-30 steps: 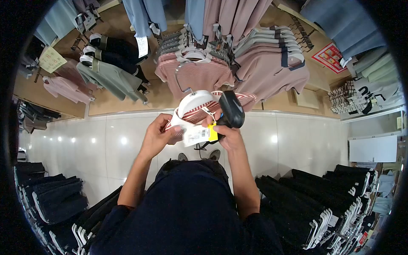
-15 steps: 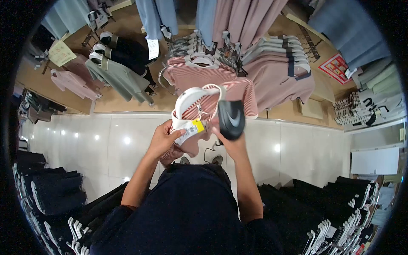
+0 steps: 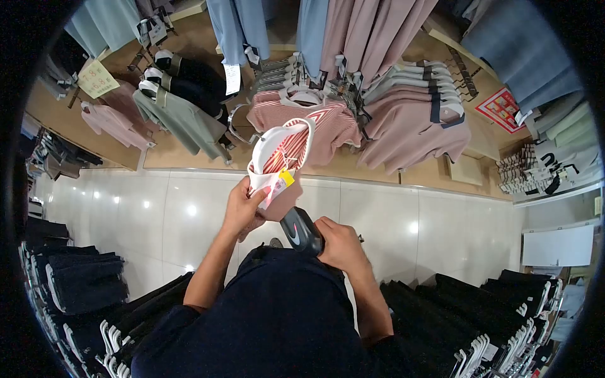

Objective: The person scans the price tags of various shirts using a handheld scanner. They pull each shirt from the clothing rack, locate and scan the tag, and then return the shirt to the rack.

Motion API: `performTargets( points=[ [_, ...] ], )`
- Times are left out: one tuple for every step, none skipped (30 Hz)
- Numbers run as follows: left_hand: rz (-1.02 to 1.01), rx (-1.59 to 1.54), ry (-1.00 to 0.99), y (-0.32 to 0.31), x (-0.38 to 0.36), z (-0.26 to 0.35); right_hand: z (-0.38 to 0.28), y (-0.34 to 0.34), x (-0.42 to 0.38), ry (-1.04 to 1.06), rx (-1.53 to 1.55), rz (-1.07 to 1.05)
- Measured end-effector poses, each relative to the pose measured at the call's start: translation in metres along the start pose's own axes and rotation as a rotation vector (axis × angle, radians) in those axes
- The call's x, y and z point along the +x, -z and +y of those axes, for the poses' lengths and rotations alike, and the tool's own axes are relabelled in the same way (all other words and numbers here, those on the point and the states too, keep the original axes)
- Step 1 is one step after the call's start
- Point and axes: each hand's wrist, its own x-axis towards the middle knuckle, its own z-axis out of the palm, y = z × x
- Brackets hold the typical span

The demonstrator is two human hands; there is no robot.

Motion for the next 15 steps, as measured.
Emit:
performTargets(
  points=[
    [-0.001,0.023,0.034,0.003,0.003,-0.006,0.002,0.0,0.0,-0.006,-0.024,-0.021],
    [0.004,0.057,-0.011,0.005,0.006,-0.014,0.005,0.0,0.0,-0.009,-0.048,-0.043],
    [0.009,0.091,-0.056,0.006,0.01,-0.02,0.007,0.0,0.0,-0.013,-0.071,-0.066],
    [0.011,0.108,-0.078,0.008,0.012,-0.027,0.008,0.001,0.0,-0.012,-0.058,-0.072],
    [0.013,0.124,-0.101,0.008,0.012,-0.026,0.008,0.002,0.0,-0.011,-0.045,-0.077],
    [0.012,0.123,-0.103,0.009,0.012,-0.025,0.008,0.003,0.0,-0.01,-0.032,-0.083],
    [0.01,0.122,-0.105,0.009,0.012,-0.024,0.008,0.003,0.0,-0.013,-0.024,-0.089],
    [0.015,0.123,-0.08,0.009,0.009,-0.015,0.008,0.004,0.0,-0.017,-0.016,-0.095],
    [0.019,0.124,-0.055,0.008,0.005,-0.001,0.008,0.005,0.0,-0.021,-0.009,-0.1],
    [0.023,0.126,-0.03,0.007,0.003,0.007,0.008,0.005,-0.001,-0.02,-0.024,-0.102],
    [0.01,0.107,-0.018,0.008,0.003,0.01,0.009,0.004,-0.001,-0.018,-0.039,-0.105],
    [-0.003,0.088,-0.007,0.01,0.003,0.012,0.009,0.004,-0.001,-0.017,-0.053,-0.107],
    [-0.009,0.09,-0.01,0.012,0.005,0.012,0.009,0.004,-0.001,-0.016,-0.073,-0.109],
    [-0.015,0.093,-0.013,0.014,0.006,0.012,0.008,0.005,-0.001,-0.016,-0.093,-0.112],
    [-0.016,0.117,-0.031,0.016,0.007,0.011,0.007,0.005,-0.001,-0.016,-0.113,-0.114]
  ],
)
